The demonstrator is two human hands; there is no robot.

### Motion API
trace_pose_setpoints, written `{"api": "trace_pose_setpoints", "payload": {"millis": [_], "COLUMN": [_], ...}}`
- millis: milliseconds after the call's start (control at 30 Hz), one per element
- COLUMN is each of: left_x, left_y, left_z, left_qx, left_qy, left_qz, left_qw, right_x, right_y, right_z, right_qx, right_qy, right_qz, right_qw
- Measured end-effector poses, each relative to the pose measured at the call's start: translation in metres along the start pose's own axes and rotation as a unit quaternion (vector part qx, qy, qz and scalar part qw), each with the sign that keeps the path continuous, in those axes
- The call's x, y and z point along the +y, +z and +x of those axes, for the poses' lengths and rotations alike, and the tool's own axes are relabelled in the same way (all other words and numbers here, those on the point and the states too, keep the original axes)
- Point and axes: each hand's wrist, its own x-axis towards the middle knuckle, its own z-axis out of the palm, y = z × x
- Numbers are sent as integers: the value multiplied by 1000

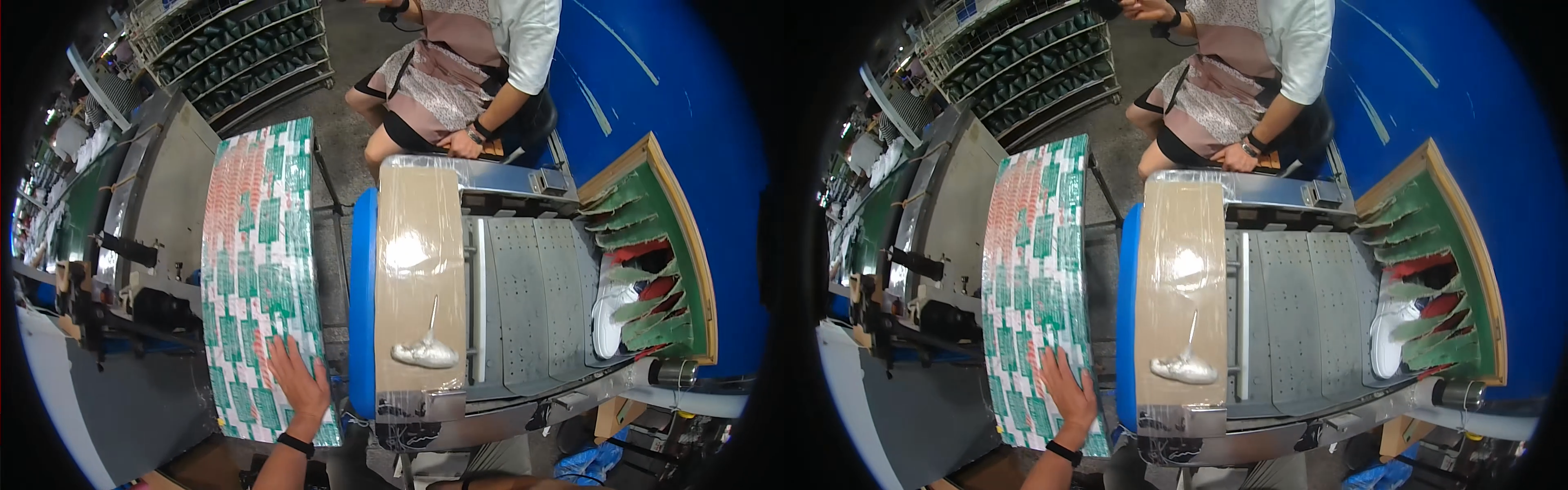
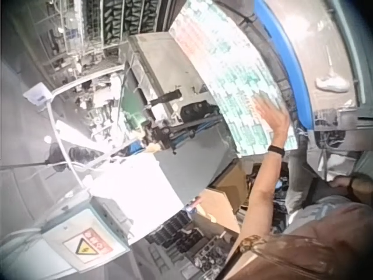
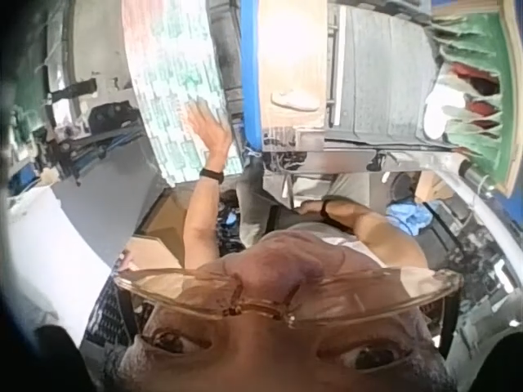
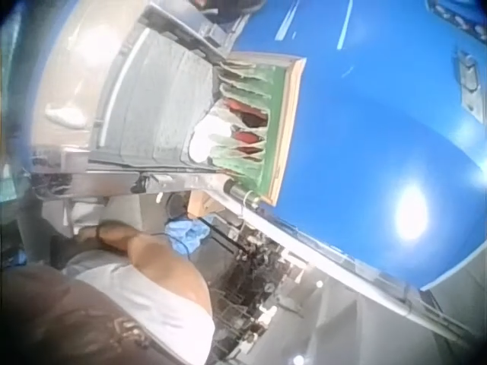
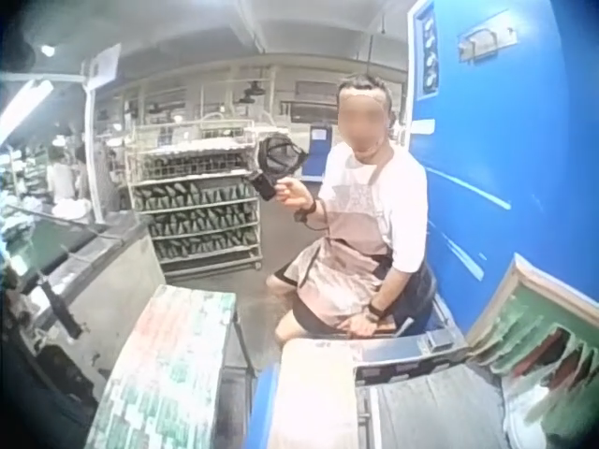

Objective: Inspecting and cleaning white sneakers on a manufacturing production line.

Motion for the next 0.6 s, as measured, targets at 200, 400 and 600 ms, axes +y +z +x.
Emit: {"api": "trace_pose_setpoints", "payload": {"millis": [200,400,600], "left_x": [-1,-4,-8], "left_y": [-2,-4,6], "left_z": [1,-2,-3], "left_qx": [-10,-8,27], "left_qy": [-18,-19,9], "left_qz": [18,28,24], "left_qw": [1000,999,999], "right_x": [-152,-213,-161], "right_y": [72,32,-2], "right_z": [-83,-64,5], "right_qx": [-13,70,144], "right_qy": [-97,-193,-253], "right_qz": [15,-209,-431], "right_qw": [995,956,854]}}
